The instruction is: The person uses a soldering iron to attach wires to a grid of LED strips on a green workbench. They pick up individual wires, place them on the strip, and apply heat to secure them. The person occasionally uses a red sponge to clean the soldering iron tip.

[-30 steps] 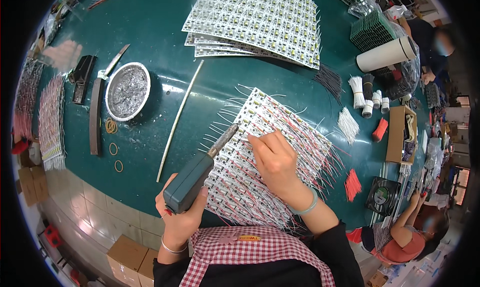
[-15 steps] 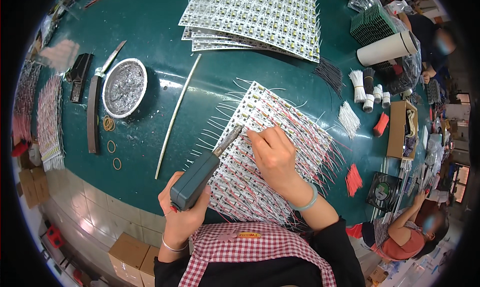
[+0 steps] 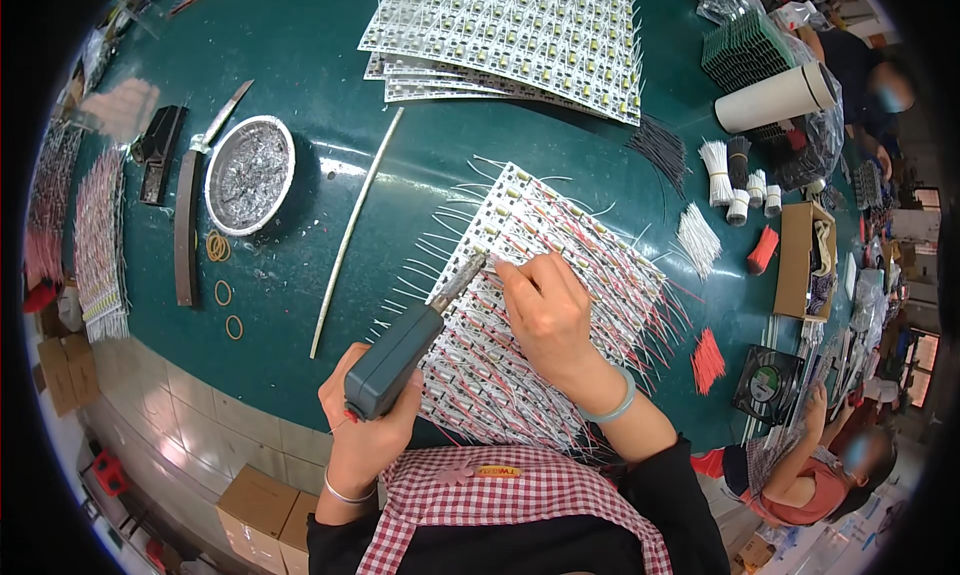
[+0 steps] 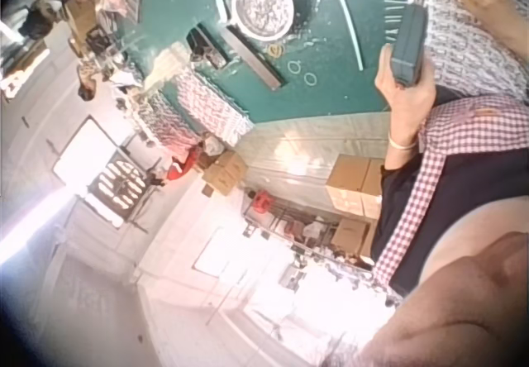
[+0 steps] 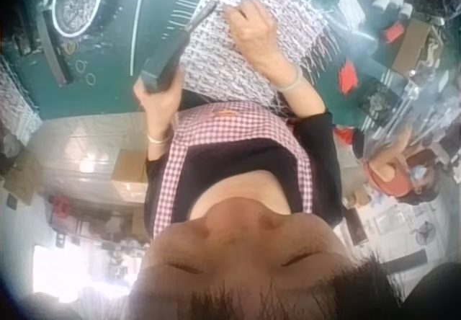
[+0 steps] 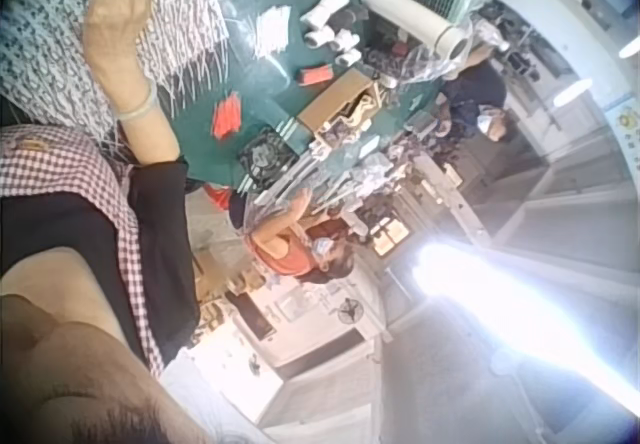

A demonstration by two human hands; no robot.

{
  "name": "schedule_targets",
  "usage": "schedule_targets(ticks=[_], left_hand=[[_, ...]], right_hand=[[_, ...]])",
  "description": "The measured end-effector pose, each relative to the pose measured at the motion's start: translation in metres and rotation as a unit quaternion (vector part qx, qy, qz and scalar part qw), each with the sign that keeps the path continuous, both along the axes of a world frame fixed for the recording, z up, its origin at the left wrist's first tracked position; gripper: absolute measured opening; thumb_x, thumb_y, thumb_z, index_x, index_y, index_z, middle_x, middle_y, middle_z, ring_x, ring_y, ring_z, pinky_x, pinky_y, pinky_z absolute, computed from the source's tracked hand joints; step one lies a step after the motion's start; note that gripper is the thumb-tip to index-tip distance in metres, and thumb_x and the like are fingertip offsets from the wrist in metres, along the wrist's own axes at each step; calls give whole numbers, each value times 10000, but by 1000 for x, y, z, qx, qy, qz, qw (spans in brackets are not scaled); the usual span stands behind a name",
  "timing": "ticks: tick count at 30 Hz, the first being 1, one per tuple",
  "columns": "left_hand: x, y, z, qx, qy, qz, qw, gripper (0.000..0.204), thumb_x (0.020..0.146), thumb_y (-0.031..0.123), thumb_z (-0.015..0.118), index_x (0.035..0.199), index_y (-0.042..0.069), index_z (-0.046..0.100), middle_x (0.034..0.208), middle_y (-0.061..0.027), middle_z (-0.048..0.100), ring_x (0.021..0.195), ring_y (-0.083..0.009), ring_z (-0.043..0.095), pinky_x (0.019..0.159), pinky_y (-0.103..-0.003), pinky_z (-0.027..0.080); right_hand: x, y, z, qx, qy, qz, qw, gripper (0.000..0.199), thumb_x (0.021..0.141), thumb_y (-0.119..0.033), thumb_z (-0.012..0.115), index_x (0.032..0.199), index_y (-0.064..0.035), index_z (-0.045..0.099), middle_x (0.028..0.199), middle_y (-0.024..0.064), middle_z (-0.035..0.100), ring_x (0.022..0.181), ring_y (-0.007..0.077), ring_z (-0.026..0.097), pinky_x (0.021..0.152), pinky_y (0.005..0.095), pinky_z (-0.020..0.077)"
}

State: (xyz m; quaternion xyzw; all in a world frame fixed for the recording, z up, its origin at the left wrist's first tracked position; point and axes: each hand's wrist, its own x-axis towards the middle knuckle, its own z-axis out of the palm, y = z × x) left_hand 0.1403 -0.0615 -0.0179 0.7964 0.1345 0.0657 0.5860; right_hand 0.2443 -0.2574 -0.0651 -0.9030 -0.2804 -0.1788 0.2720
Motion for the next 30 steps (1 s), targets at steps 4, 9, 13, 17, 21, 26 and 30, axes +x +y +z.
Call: schedule_targets(ticks=[4,9,13,17,21,26,30], left_hand=[[1,0,11,5,10,13,1000,158,755,-54,734,901,-61,674,817,-64,635,666,-96,579,588,-240,455],[-5,3,11,-2,16,44,999,205,749,-41,751,940,-67,683,852,-65,666,725,-91,610,634,-233,485],[-8,1,7,-26,2,65,998,224,751,-31,764,956,-66,682,870,-55,680,752,-83,617,660,-229,497],[-11,0,8,-11,-13,66,998,237,753,-28,772,967,-67,678,878,-47,685,754,-75,609,669,-223,497],[-11,2,9,-14,-14,58,998,241,758,-26,775,973,-67,675,873,-48,681,750,-76,604,667,-225,496],[-15,6,7,-8,-21,64,998,261,755,-23,782,987,-72,672,876,-56,682,746,-86,609,667,-237,505],[-19,5,3,7,-37,74,997,276,747,-24,790,990,-76,672,893,-67,686,754,-95,617,672,-246,513]], right_hand=[[0,0,1,-2,6,-4,1000,244,724,21,682,968,5,694,766,60,505,699,212,549,532,322,457],[-1,1,2,0,8,-2,1000,241,726,22,684,965,4,696,771,60,508,704,211,552,537,322,461],[-1,1,2,-5,8,-5,1000,245,725,20,688,969,2,700,787,61,520,717,213,560,540,318,466],[-3,-3,5,-7,24,-6,1000,259,719,20,683,977,1,703,811,64,538,745,224,571,557,326,477],[-14,-16,22,-35,59,-13,998,304,693,37,660,992,0,703,822,67,545,765,233,573,577,344,486],[-35,-31,77,-94,110,3,990,333,667,38,647,995,-2,694,805,65,530,743,232,562,567,352,468],[-34,-25,92,-38,76,27,996,314,664,31,658,974,-10,685,776,59,504,707,225,543,546,346,447]])
